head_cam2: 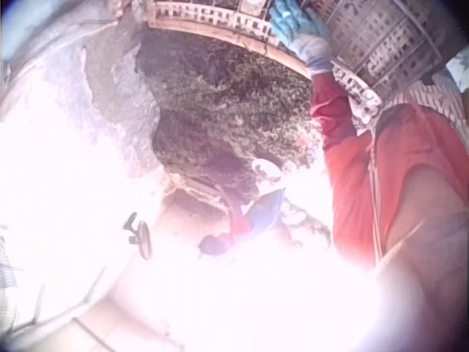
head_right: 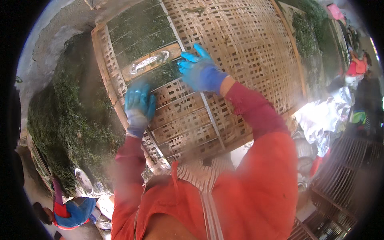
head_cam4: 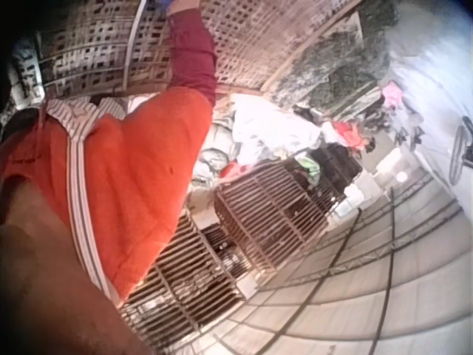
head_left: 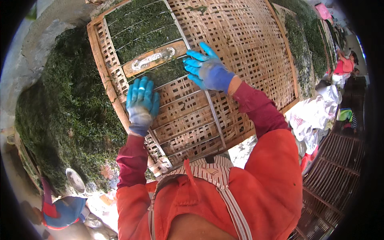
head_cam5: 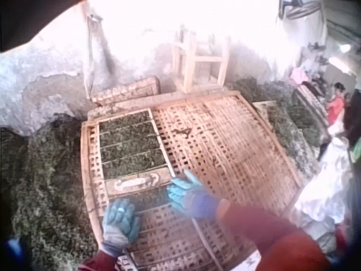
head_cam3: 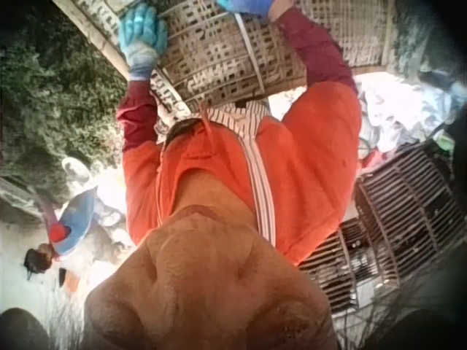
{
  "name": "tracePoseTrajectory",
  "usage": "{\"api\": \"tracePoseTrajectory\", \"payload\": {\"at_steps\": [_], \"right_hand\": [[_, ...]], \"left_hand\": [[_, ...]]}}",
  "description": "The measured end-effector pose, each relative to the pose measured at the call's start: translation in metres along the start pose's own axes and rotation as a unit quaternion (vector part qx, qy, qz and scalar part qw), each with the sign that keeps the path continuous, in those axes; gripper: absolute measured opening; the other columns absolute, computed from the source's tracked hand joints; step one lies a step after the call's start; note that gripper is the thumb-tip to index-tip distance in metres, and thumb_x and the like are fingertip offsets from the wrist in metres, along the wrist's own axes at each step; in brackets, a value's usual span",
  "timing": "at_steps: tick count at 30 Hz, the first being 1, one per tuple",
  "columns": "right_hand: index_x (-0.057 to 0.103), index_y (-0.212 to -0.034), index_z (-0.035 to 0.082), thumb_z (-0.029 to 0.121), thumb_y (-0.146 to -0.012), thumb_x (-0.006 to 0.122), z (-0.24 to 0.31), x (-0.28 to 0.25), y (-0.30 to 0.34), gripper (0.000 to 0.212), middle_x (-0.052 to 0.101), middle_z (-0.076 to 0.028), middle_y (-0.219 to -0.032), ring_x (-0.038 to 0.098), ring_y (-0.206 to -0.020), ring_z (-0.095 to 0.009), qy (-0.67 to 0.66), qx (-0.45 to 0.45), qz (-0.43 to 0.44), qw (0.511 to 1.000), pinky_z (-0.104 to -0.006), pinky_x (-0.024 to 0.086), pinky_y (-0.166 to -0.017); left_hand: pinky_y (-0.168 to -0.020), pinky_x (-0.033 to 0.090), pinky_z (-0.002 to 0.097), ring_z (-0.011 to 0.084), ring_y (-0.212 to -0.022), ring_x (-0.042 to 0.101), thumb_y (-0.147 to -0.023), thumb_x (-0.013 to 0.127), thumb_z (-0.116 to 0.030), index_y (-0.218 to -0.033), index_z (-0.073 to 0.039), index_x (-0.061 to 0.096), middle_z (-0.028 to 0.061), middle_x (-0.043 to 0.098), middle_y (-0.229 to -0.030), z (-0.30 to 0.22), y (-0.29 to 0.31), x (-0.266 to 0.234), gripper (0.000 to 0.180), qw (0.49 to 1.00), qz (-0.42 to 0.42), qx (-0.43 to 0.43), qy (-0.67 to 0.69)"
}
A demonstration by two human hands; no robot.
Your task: The person processes tea leaves by spreading them onto a bamboo tray and using a tool to press and sort them.
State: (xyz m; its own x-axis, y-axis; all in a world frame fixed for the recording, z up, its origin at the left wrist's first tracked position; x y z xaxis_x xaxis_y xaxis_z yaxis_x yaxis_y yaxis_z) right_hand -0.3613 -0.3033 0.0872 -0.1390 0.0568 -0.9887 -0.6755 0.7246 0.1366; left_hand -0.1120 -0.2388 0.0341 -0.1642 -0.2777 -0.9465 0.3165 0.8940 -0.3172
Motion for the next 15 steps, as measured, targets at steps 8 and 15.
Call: {"api": "tracePoseTrajectory", "payload": {"at_steps": [8, 15], "right_hand": [[0.061, -0.136, -0.001, 0.03, -0.094, 0.071, 0.02, 0.023, -0.038, 0.053, 0.052, -0.023, -0.148, 0.048, -0.139, -0.043, -0.284, 0.189, -0.366, 0.866, -0.0499, 0.042, -0.114], [0.063, -0.134, 0.002, 0.025, -0.089, 0.073, 0.069, 0.02, -0.033, 0.051, 0.057, -0.014, -0.144, 0.053, -0.132, -0.037, -0.21, -0.134, -0.344, 0.905, -0.0528, 0.043, -0.112]], "left_hand": [[-0.125, 0.027, 0.0503, 0.0346, -0.141, 0.047, -0.097, 0.063, -0.036, -0.14, -0.008, 0.059, 0.0134, 0.054, -0.15, 0.001, 0.001, 0.001, 0.051, 0.999, -0.01, -0.034, 0.001], [-0.119, 0.034, 0.0544, 0.0332, -0.138, 0.05, -0.092, 0.068, -0.026, -0.139, -0.013, 0.057, 0.0096, 0.056, -0.147, 0.002, 0.011, 0.009, 0.05, 0.997, -0.07, -0.02, 0.016]]}}
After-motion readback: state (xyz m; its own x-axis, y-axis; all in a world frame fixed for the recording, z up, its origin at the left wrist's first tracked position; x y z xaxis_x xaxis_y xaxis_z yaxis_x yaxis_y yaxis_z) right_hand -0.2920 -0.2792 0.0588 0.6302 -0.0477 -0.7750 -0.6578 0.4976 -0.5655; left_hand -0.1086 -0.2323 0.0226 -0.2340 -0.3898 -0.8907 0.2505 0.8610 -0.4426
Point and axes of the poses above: each hand's wrist, its own y-axis away from the middle knuckle, its own x-axis out of the palm, z = x × y, the point moved 4 cm from there along -y, towards the middle knuckle
